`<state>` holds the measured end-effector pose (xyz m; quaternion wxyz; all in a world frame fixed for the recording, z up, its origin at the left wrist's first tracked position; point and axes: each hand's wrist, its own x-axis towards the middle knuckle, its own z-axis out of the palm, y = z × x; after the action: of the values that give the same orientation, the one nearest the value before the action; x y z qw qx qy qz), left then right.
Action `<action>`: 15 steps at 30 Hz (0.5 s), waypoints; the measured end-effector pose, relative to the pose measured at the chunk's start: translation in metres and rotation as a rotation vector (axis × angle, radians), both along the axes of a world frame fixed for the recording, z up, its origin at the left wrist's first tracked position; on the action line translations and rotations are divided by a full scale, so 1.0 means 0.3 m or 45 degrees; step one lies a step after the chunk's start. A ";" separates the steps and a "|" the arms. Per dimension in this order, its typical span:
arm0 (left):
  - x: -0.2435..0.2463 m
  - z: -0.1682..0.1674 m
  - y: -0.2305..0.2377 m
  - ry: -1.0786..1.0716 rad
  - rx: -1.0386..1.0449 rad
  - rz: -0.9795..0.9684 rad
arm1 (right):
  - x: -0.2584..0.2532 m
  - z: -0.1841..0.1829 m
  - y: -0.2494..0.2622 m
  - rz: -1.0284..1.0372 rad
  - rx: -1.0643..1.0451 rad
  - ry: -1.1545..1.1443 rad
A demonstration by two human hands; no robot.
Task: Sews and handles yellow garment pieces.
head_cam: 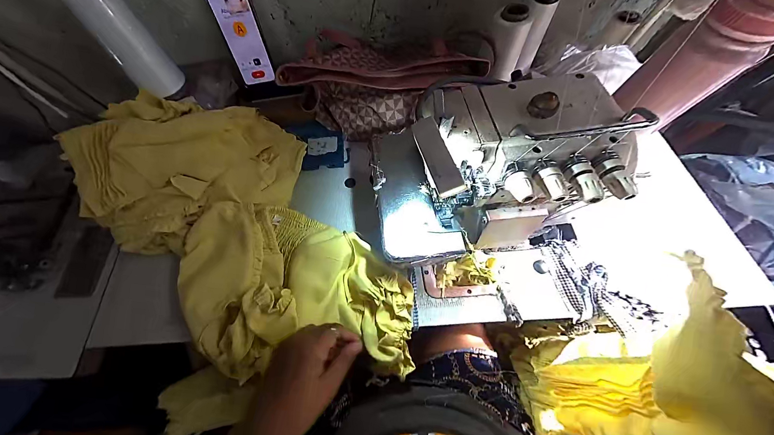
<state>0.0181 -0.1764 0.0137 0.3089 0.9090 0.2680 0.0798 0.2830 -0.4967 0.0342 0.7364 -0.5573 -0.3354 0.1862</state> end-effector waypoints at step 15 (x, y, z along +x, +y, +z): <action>0.131 -0.165 -0.072 -0.347 -0.855 0.381 | -0.166 -0.222 0.294 0.342 -0.418 0.068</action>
<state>0.0575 -0.1981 -0.0357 0.6069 0.6893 0.3654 0.1518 0.2332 -0.4085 -0.0324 0.6129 -0.6149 -0.3523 0.3494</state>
